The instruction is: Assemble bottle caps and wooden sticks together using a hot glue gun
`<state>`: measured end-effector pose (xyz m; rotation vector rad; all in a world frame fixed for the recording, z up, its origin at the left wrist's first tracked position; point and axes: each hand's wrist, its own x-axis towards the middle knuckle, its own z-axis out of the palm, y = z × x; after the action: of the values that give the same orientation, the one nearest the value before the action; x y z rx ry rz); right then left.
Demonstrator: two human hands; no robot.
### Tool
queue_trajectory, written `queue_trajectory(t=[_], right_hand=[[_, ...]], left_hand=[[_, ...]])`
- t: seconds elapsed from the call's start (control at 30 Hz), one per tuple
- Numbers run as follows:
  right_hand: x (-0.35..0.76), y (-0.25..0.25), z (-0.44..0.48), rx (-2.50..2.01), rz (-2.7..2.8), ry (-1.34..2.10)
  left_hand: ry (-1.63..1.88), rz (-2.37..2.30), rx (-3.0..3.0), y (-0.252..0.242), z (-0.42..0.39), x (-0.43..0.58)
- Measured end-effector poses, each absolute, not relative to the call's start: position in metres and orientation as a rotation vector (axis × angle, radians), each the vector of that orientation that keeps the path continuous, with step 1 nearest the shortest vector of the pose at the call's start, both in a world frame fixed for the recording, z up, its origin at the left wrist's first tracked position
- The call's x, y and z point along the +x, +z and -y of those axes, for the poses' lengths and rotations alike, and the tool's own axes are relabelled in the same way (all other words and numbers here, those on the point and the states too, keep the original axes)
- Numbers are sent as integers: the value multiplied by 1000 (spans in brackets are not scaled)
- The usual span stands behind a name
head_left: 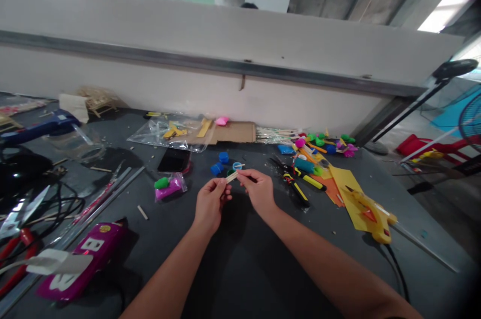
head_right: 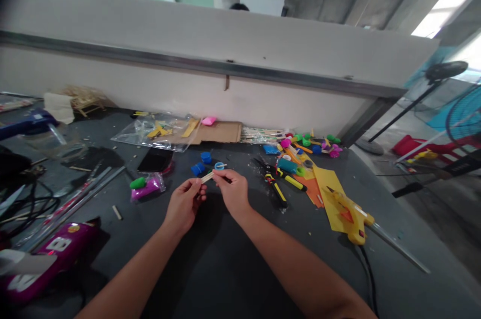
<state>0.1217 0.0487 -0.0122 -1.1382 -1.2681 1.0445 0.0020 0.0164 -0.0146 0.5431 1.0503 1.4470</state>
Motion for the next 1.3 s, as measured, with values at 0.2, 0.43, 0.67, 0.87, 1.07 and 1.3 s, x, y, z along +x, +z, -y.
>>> queue_trajectory(t=[0.2,0.43,0.67,0.87,1.07,1.3], right_hand=[[118,-13,-47,-1107,1227,1040],[117,-13,-45,-1129,1213,1073],[122,-18,-51,-1115,1190,1188],[123,-20,-53,-1038,1057,1358],[125,-19,-55,-1056,1021,1407],[125,-21,-56,-1087,1060,1367]], left_hand=[[1444,-1031,464,-16,-17,2],[1438,-1049,538,-16,-18,4],[1450,-1343,948,-20,-23,-3],[1374,-1483,1256,-22,-24,-9],[1349,-1513,1328,-20,-25,-10],[1351,-1547,1202,-20,-26,-11]])
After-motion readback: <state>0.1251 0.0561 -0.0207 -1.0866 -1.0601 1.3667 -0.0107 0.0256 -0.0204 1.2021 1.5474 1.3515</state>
